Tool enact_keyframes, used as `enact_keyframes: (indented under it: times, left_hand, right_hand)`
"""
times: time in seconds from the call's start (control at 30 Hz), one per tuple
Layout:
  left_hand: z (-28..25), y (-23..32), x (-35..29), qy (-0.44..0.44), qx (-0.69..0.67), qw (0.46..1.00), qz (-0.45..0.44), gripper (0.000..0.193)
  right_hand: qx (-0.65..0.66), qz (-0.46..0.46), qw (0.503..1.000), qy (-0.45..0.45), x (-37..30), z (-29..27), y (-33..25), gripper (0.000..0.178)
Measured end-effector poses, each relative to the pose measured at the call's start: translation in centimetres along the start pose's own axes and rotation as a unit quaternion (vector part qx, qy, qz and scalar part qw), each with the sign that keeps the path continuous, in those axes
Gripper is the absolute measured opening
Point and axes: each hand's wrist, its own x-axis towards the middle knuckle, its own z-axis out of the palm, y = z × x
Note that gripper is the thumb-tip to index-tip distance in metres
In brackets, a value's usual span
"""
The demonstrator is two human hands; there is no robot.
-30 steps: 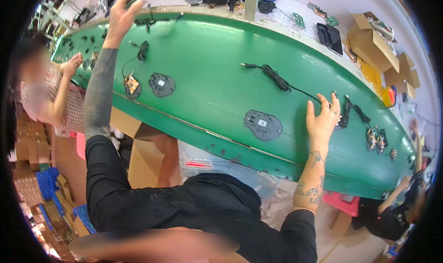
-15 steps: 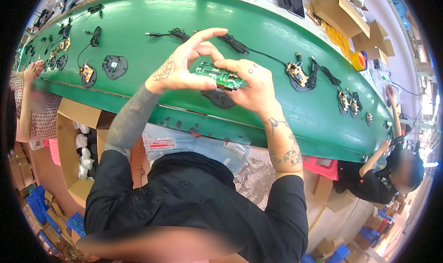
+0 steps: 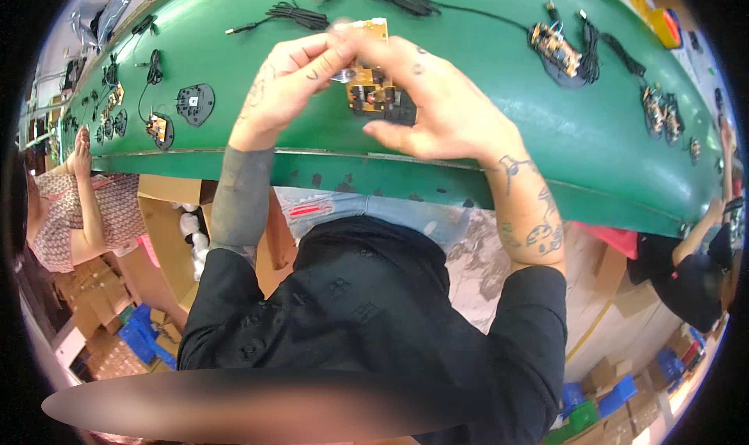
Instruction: The person assembles computer mice on a conveyor belt by fitting circuit boards with attached cables onto mouse bases by hand.
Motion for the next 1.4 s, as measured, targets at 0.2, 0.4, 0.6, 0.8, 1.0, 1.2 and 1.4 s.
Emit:
enact_keyframes:
  times: [0.2, 0.4, 0.6, 0.8, 1.0, 1.2, 1.4]
  left_hand:
    - [0.2, -0.1, 0.1, 0.013, 0.108, 0.994, -0.026, 0.030]
    - [0.8, -1.8, -1.0, 0.110, 0.197, 0.972, 0.063, 0.023]
    - [1.6, -4.8, -1.0, 0.198, 0.330, 0.904, 0.187, 0.016]
    - [1.4, -5.7, -1.4, 0.136, 0.324, 0.914, 0.204, 0.018]
    - [2.0, -6.1, -1.5, 0.126, 0.402, 0.883, 0.207, 0.014]
    - [1.5, -5.7, -0.9, 0.118, 0.468, 0.853, 0.198, 0.018]
    - [1.6, -6.1, -0.8, 0.139, 0.458, 0.848, 0.225, 0.018]
  right_hand:
    - [-0.150, 0.181, 0.972, 0.018, -0.4, -0.1, 0.6, 0.038]
    - [-0.092, 0.217, 0.971, 0.049, -0.9, -1.3, 2.5, 0.038]
    - [0.117, 0.454, 0.883, -0.030, 0.2, -1.6, 2.0, 0.042]
    - [0.036, 0.449, 0.890, -0.074, -0.7, -2.4, 4.1, 0.045]
    - [-0.052, 0.438, 0.894, -0.081, -0.8, -1.6, 4.3, 0.044]
    - [-0.372, 0.154, 0.908, 0.115, -0.2, -0.2, 3.6, 0.028]
    - [-0.102, 0.198, 0.963, -0.148, -0.4, -0.5, 1.7, 0.012]
